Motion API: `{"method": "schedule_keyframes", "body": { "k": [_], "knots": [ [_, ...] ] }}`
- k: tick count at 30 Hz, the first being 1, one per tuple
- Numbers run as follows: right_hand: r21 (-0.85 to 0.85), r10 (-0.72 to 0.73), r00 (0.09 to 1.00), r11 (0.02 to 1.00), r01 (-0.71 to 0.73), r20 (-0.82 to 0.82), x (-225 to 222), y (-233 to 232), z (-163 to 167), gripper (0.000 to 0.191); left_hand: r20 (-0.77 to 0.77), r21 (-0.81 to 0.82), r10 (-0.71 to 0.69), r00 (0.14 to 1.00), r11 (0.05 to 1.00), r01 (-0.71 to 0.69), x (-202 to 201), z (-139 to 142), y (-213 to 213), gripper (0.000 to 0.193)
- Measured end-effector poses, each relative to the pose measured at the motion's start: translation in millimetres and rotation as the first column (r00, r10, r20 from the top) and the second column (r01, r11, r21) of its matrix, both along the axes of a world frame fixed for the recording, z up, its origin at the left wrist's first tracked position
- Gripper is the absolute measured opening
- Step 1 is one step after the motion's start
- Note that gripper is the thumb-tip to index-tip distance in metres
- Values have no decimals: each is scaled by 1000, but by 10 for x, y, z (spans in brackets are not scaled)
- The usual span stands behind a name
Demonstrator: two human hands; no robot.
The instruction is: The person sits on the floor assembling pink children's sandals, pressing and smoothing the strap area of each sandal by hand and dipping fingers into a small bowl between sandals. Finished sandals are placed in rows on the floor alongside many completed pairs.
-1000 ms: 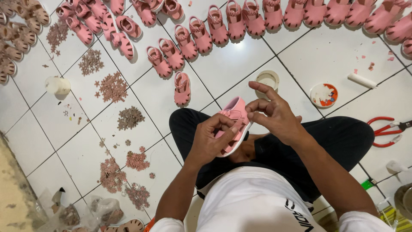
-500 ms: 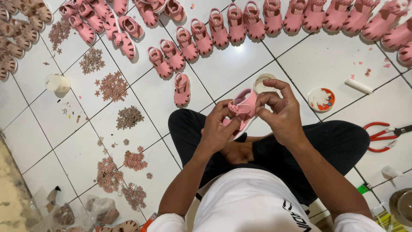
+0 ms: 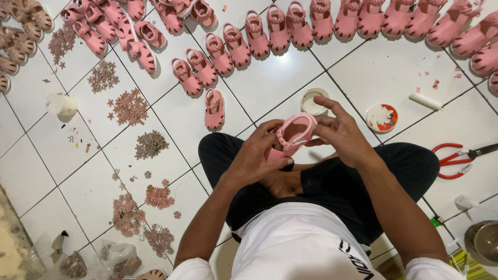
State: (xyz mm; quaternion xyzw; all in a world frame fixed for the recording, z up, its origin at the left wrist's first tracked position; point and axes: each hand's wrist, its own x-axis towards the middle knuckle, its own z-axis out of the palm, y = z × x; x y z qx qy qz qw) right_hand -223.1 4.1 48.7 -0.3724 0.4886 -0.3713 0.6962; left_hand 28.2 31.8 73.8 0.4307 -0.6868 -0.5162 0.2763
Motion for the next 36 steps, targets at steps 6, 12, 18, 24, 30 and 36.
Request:
{"method": "schedule_keyframes", "body": {
  "k": [6,12,18,24,30,36],
  "knots": [
    [-416,-165,979,904,99,-124,210,91,-15,82,-59,-219,173,983,959,-181,203,-208,-119,69],
    [-860,-327,896,499,-106,-301,369,204,-27,87,-351,734,627,695,645,-212,10,-591,-308,66],
    [-911,-308,889,345,-226,-338,186,186,-129,87,-443,695,593,673,701,-160,-256,-538,-503,70],
    [-533,-339,425,668,-519,-839,-259,-104,-864,58,-496,644,635,592,726,-240,-11,-509,-573,65],
    [-261,-275,96,660,-705,-957,-226,-338,-1580,69,-540,688,710,451,682,-249,200,-505,-522,49],
    [-235,-263,78,642,-730,-962,-155,-416,-1595,66,-576,705,714,398,680,-200,356,-450,-470,42]
  ]
}}
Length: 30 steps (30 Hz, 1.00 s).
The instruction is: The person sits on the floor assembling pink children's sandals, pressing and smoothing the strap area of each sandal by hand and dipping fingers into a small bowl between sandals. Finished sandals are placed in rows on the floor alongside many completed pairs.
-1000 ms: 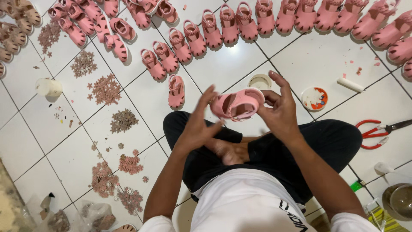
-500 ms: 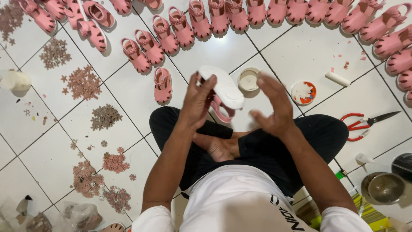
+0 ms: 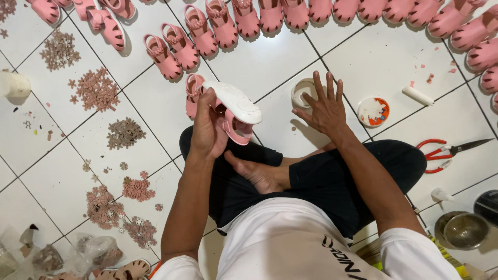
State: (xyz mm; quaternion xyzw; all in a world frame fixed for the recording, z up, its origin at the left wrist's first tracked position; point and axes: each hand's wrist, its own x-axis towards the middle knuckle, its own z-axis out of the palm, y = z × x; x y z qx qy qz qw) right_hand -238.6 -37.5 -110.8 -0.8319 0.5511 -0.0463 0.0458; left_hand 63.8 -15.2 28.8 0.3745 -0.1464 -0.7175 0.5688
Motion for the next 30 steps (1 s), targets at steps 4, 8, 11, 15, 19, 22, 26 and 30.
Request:
{"method": "schedule_keyframes", "body": {
  "k": [4,8,11,15,19,22,26,30],
  "knots": [
    [97,-62,992,994,51,111,-58,11,52,55,63,0,-6,998,1000,6,19,19,-33,39],
    [243,-102,992,967,81,79,-110,33,39,38,35,-45,-15,999,999,17,-12,29,-68,41],
    [192,-98,984,979,69,147,-143,83,-14,36,137,-90,-29,990,995,41,-53,36,-110,41],
    [58,-28,991,998,20,134,-177,196,-63,36,226,-80,-77,971,992,98,-96,77,-120,47],
    [1,-4,993,1000,4,119,-139,278,76,40,362,-22,-91,928,994,106,-179,118,-104,60],
    [169,-130,925,983,73,356,-50,378,501,34,428,-10,-122,896,990,140,-265,112,-76,68],
    [434,-347,609,901,6,713,90,781,1263,31,464,2,-140,875,988,157,-327,48,-21,70],
    [198,-105,609,976,-87,786,275,901,1653,36,436,10,-150,887,987,162,-393,-37,-8,65]
  ]
}}
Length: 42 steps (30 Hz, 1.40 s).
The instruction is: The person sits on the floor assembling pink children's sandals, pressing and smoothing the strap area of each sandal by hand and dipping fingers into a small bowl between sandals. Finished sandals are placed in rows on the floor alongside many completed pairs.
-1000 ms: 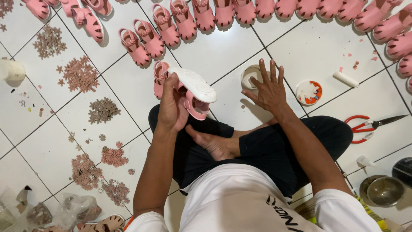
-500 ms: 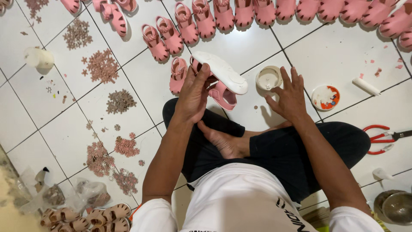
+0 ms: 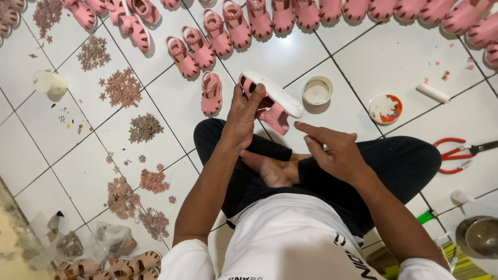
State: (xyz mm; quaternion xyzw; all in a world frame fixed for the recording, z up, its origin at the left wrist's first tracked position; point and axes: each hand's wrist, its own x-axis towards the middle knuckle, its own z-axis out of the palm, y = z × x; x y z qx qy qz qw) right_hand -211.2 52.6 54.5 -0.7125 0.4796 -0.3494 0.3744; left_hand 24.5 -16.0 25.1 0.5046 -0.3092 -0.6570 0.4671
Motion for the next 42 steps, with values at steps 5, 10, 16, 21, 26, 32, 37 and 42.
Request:
{"method": "schedule_keyframes", "body": {
  "k": [5,10,16,21,26,32,37,42],
  "knots": [
    [-220,-4,979,975,-42,-206,124,-98,-27,45,-83,-33,23,996,999,-26,-24,-32,25,59],
    [-310,7,941,943,-119,-338,187,-150,-146,33,-77,-62,28,997,998,-33,-48,-25,41,65],
    [-355,-16,888,920,-167,-460,218,-212,-196,24,-40,-64,26,999,998,-28,-87,-23,26,75],
    [-355,-5,832,906,-231,-555,208,-223,-185,27,-25,-79,18,1000,997,-20,-93,-9,29,78],
    [-366,-15,823,900,-236,-568,196,-190,-130,32,-19,-70,19,1000,997,-20,-96,17,34,79],
    [-345,-4,808,906,-247,-590,205,-172,-52,31,-33,-73,36,999,997,-38,-94,33,35,80],
    [-358,1,812,897,-258,-583,201,-186,10,34,-47,-100,30,998,994,-35,-95,46,28,76],
    [-349,5,836,907,-235,-549,196,-184,16,29,-41,-129,33,999,991,-38,-101,108,45,76]
  ]
}}
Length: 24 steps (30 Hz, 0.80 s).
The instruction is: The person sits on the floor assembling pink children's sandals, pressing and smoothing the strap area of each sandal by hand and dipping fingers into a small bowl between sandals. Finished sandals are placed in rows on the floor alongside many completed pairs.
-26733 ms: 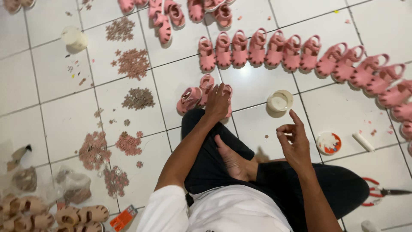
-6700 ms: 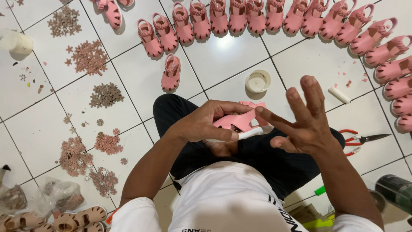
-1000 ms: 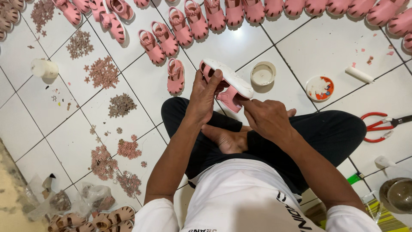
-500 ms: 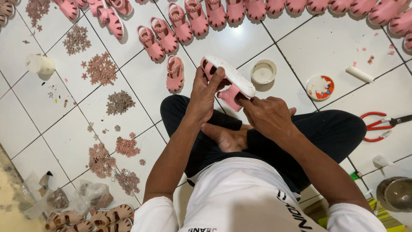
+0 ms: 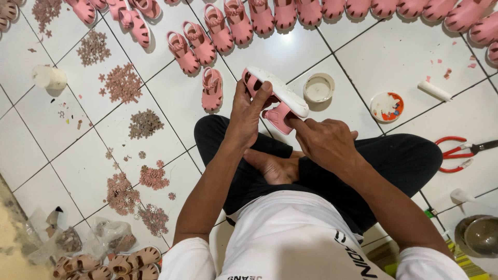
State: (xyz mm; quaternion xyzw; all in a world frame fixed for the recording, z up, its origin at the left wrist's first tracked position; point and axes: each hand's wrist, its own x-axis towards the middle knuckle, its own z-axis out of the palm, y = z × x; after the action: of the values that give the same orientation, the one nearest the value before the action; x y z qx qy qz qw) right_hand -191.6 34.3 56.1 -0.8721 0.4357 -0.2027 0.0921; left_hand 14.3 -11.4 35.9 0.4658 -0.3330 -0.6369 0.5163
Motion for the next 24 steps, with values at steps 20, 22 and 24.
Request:
{"method": "schedule_keyframes", "body": {
  "k": [20,22,24],
  "knots": [
    [-17,3,999,1000,-4,-41,-16,-61,-7,28,25,-6,12,1000,1000,-12,-32,36,-11,81],
    [-6,-3,999,1000,3,-36,-32,-47,53,30,29,-2,5,1000,1000,-5,-28,29,-8,81],
    [-12,-4,1000,1000,4,14,-79,20,86,36,49,-1,12,999,1000,-12,9,23,-7,81]
  ]
}}
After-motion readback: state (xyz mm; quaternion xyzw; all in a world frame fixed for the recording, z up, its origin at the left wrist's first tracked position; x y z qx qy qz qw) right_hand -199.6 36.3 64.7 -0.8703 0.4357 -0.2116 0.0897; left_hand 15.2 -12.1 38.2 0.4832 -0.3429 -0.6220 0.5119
